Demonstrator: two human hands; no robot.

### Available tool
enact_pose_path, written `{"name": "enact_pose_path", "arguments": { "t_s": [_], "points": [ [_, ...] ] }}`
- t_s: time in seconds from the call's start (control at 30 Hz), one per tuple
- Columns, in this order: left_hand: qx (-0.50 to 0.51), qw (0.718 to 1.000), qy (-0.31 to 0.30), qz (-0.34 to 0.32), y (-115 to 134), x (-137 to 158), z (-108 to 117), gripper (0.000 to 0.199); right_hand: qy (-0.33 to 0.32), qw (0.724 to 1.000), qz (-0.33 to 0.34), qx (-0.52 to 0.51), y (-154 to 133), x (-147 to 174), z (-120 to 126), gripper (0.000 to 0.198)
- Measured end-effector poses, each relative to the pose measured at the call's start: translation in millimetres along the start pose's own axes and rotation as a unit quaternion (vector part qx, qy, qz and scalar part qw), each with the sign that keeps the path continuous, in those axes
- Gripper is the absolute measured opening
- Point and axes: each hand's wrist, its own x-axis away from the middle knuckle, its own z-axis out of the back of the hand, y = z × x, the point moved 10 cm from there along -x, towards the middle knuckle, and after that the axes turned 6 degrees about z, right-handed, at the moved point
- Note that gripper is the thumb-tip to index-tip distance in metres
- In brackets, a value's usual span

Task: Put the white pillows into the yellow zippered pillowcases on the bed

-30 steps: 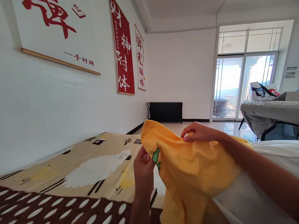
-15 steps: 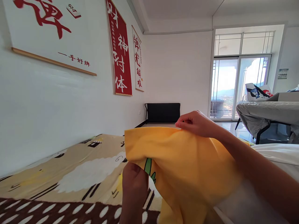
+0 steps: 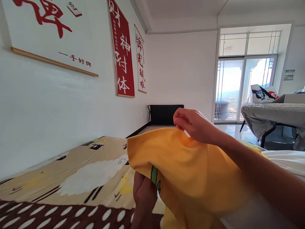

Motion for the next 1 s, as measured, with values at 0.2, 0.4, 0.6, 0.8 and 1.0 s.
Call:
{"name": "enact_pose_path", "arguments": {
  "t_s": [0.2, 0.4, 0.6, 0.8, 1.0],
  "points": [
    [-0.032, 0.993, -0.084, -0.076, 13, -12, -16, 0.027, -0.058, 0.998, 0.014, 0.034, -9, 9, -13, 0.021],
    [-0.026, 0.994, -0.056, -0.089, 20, -4, -9, 0.033, -0.164, 0.984, 0.026, 0.068, 16, 11, -41, 0.019],
    [-0.085, 0.991, -0.029, -0.103, 20, -16, 0, 0.020, -0.084, 0.983, -0.049, -0.155, 21, 6, -28, 0.021],
    [-0.031, 0.998, -0.053, -0.023, 5, -32, -11, 0.026, -0.057, 0.960, -0.127, -0.243, 27, 15, -27, 0.017],
    [0.033, 0.995, -0.040, 0.086, -8, -24, -14, 0.023, -0.210, 0.971, -0.063, -0.099, 20, 24, -55, 0.019]
  ]
}}
